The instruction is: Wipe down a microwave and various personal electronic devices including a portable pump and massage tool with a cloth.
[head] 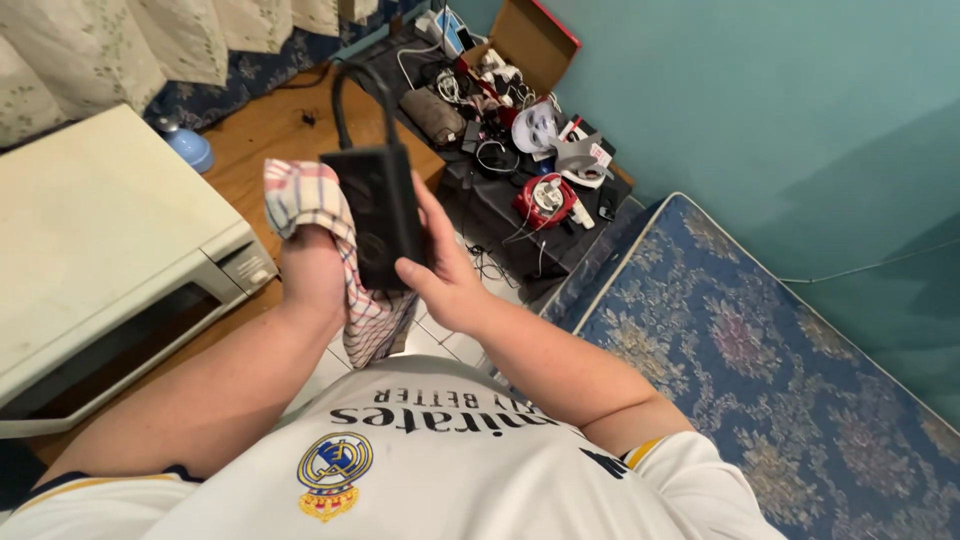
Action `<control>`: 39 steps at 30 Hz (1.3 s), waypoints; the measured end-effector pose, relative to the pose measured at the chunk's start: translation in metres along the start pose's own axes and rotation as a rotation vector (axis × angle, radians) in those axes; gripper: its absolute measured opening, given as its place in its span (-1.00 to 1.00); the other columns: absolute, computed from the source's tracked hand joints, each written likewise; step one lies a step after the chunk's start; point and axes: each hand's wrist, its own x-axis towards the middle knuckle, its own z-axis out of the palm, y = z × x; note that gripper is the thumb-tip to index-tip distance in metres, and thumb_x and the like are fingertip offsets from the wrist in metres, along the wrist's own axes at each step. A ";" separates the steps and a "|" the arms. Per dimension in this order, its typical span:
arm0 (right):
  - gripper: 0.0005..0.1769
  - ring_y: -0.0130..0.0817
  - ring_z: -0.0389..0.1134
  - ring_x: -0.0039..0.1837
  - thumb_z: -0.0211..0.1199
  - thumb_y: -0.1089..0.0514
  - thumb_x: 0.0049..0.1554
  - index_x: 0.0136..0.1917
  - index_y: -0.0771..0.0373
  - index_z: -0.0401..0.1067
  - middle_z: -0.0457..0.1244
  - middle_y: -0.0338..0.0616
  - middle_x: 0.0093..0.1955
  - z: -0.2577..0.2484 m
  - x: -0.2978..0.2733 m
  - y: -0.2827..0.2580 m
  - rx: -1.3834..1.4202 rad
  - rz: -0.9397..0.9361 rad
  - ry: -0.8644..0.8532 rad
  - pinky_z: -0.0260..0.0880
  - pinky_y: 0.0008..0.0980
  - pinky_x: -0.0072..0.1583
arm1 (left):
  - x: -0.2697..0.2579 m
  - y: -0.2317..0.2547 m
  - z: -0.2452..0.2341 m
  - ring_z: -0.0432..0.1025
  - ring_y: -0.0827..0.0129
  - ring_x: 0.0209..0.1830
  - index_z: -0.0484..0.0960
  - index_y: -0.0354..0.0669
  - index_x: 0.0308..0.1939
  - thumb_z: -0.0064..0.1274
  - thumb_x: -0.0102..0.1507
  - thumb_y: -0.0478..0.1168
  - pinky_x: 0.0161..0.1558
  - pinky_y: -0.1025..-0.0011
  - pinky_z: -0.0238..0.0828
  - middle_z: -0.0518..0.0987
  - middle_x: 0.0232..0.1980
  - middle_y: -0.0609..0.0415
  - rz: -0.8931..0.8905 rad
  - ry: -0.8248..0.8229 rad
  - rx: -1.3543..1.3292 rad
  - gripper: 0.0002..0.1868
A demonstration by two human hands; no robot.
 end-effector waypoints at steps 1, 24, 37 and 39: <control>-0.07 -0.27 -0.12 0.75 0.16 0.06 0.38 0.75 0.22 -0.35 -0.15 -0.07 0.75 0.003 0.002 0.008 -0.002 -0.004 -0.003 -0.18 -0.29 0.70 | 0.000 0.000 -0.005 0.43 0.43 0.25 0.40 -0.17 0.38 -0.13 0.45 0.11 0.28 0.40 0.40 0.51 0.29 0.13 0.004 -0.003 -0.001 -0.45; 0.17 -0.03 0.46 0.19 0.37 0.13 0.05 0.69 0.26 -0.28 0.34 0.17 0.23 0.218 0.085 -0.005 -0.847 0.219 0.246 0.46 -0.28 0.17 | -0.003 0.178 -0.106 0.39 0.38 0.01 0.40 -0.10 0.07 0.07 0.37 -0.22 0.03 0.40 0.45 0.42 0.04 0.08 0.068 -0.220 0.531 -0.76; -0.14 -0.33 -0.05 0.73 -0.03 -0.29 0.47 0.73 0.29 -0.19 -0.03 -0.13 0.71 0.193 0.060 0.039 -0.304 0.067 0.353 -0.11 -0.28 0.71 | -0.018 0.191 -0.110 0.37 0.23 0.21 0.30 -0.22 0.23 0.18 0.33 -0.16 0.27 0.33 0.34 0.43 0.19 -0.06 0.525 -0.576 0.748 -0.50; 0.00 -0.39 -0.01 0.65 0.02 -0.41 0.38 0.73 0.20 -0.30 -0.01 -0.17 0.66 0.200 0.064 0.025 -0.210 -0.014 0.280 -0.09 -0.33 0.65 | -0.020 0.188 -0.110 0.37 0.21 0.24 0.27 -0.23 0.27 0.22 0.30 -0.15 0.31 0.31 0.32 0.43 0.21 -0.08 0.569 -0.631 0.758 -0.42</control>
